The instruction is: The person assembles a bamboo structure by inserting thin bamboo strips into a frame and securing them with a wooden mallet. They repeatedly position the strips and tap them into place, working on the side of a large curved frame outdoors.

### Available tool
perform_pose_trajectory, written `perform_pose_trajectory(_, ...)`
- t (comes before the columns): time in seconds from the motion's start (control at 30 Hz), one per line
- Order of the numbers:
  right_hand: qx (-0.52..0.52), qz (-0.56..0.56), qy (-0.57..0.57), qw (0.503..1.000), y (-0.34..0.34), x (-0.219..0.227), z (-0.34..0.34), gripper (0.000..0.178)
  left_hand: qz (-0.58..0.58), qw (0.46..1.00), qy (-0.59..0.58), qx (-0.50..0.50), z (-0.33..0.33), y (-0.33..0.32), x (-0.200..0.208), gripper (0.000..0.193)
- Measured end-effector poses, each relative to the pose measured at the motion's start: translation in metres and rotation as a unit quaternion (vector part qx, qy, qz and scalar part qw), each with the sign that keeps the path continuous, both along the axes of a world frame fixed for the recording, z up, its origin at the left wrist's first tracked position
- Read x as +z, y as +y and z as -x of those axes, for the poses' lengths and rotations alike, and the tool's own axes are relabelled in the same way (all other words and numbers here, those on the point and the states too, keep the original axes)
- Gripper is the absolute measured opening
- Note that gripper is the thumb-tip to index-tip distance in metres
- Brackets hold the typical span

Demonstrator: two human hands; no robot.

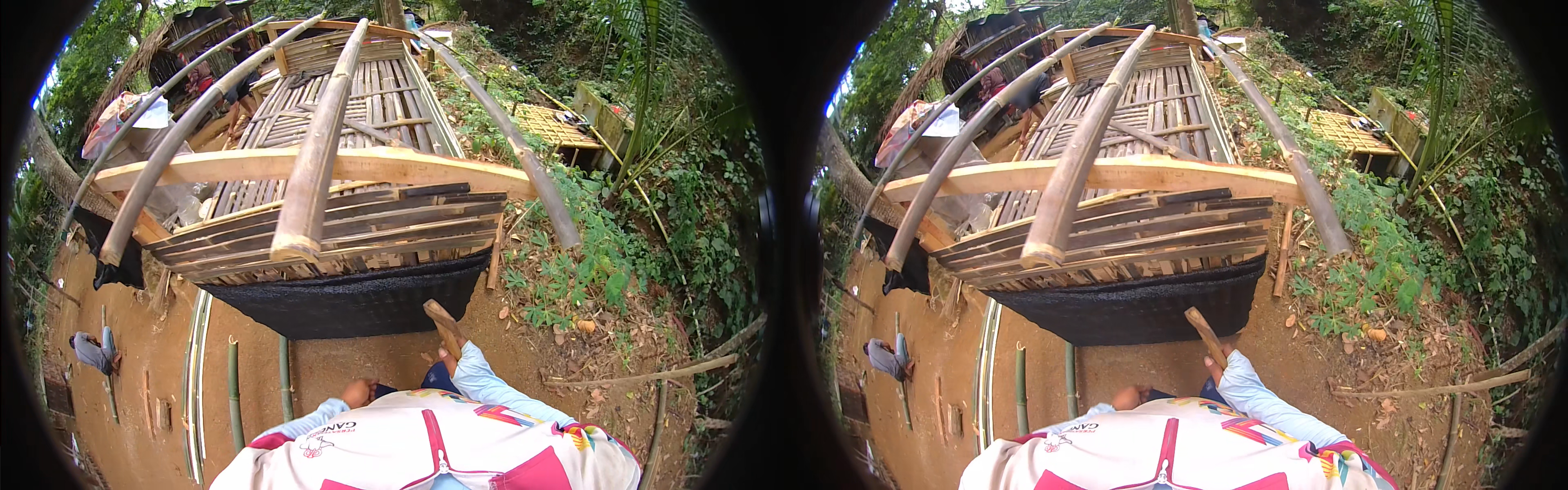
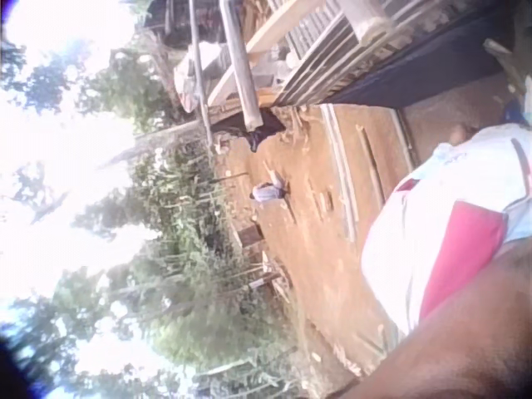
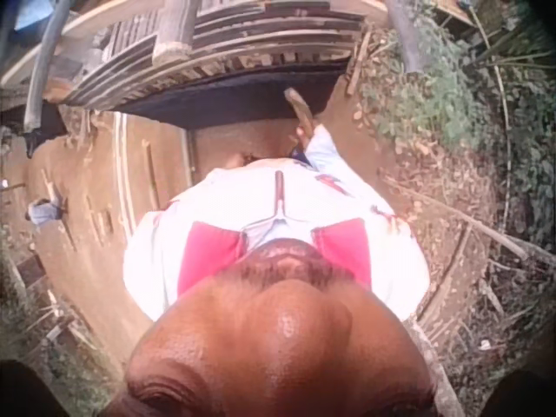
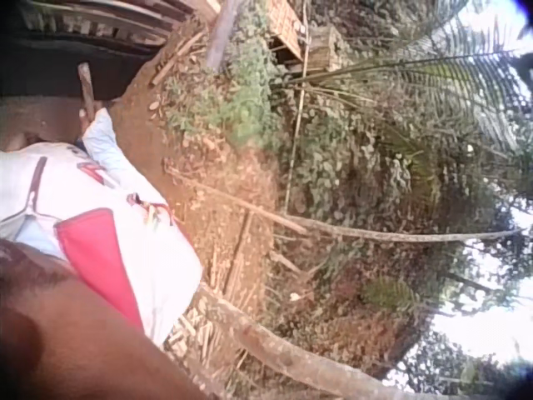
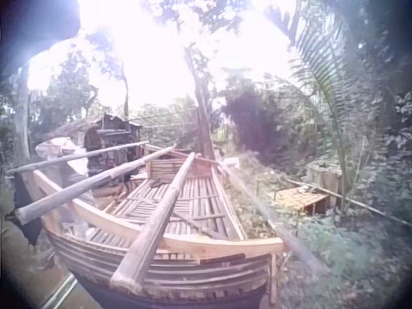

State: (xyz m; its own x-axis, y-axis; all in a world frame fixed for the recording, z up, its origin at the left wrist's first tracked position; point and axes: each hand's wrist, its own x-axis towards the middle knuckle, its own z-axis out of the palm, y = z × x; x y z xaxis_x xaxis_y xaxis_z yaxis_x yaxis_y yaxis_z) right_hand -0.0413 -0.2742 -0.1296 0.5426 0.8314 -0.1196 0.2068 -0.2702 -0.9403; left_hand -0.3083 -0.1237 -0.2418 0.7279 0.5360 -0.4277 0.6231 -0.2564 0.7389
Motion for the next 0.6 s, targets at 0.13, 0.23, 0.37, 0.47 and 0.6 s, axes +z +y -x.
perform_pose_trajectory(0.13, 0.068, 0.022, -0.03, 0.997, 0.018, 0.085, 0.01, 0.022, 0.25, 0.912, 0.005, 0.326, 0.045, -0.011, 0.053, 0.027)
perform_pose_trajectory(0.23, 0.068, -0.042, -0.013, 0.997, 0.043, 0.129, 0.015, 0.023, 0.408, 0.755, -0.141, 0.494, 0.046, 0.009, 0.106, 0.032)
perform_pose_trajectory(0.37, 0.008, -0.175, 0.108, 0.979, 0.078, 0.225, 0.006, 0.031, 0.379, 0.74, -0.241, 0.5, 0.057, 0.037, 0.16, 0.032)
perform_pose_trajectory(0.47, -0.018, -0.184, 0.223, 0.957, 0.11, 0.306, -0.028, 0.039, 0.368, 0.729, -0.261, 0.515, 0.084, 0.046, 0.167, 0.032)
perform_pose_trajectory(0.6, -0.065, -0.141, 0.117, 0.981, 0.17, 0.364, -0.12, 0.045, 0.407, 0.721, -0.243, 0.506, 0.096, 0.04, 0.135, 0.035)
